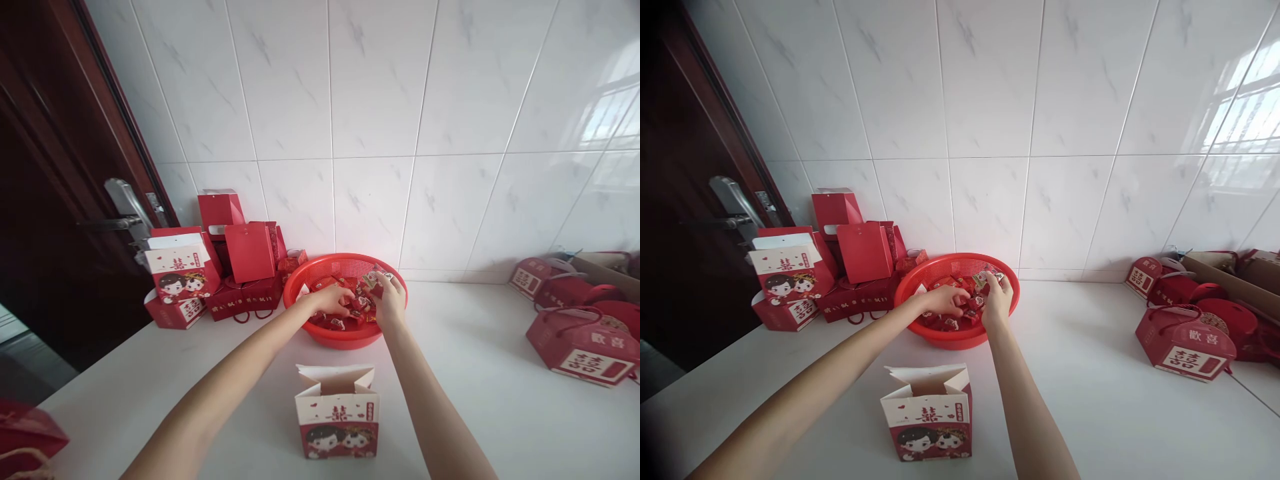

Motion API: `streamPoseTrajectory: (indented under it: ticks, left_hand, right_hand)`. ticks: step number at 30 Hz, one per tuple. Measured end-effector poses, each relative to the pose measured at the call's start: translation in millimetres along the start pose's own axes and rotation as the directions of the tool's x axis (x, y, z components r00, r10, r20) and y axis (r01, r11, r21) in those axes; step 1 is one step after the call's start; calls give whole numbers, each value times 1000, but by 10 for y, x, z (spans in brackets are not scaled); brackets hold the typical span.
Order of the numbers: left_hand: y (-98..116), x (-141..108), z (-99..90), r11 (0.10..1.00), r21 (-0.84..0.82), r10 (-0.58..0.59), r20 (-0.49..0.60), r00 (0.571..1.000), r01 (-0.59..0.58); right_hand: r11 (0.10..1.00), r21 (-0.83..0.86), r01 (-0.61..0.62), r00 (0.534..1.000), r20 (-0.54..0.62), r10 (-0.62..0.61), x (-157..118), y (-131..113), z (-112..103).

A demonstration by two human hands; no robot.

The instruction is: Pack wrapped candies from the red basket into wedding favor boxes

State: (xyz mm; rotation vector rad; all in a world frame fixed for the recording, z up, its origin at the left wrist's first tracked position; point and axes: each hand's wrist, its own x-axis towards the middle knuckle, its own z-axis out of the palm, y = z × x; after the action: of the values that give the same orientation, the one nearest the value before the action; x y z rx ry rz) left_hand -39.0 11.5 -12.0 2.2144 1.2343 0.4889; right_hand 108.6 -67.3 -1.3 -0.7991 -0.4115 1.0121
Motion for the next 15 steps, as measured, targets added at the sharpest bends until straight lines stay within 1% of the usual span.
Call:
streamPoseTrajectory:
  ticks: [4,5,9,12,13,15]
  left_hand:
    - [-48,43,-32,993,102,-45,-89,995,54]
    - [-78,53,-43,990,121,-68,-93,993,79]
    - [-225,95,-45,971,163,-174,-15,985,174]
    - [-317,149,6,970,141,-203,20,979,198]
    - [-340,169,27,975,118,-194,16,981,191]
    - [-374,204,66,988,44,-147,-30,989,148]
  right_hand:
    - [1000,0,2,1000,-4,-2,-3,-7,0]
    - [1000,1,3,1000,-3,-3,-6,-9,1]
    - [1000,4,-1,1000,1,1,-15,-16,6]
    - [1000,8,0,1000,2,0,-17,-18,8]
    - [1000,9,1,1000,3,-1,-17,-17,8]
    - [1000,8,2,1000,5,-2,-17,-14,5]
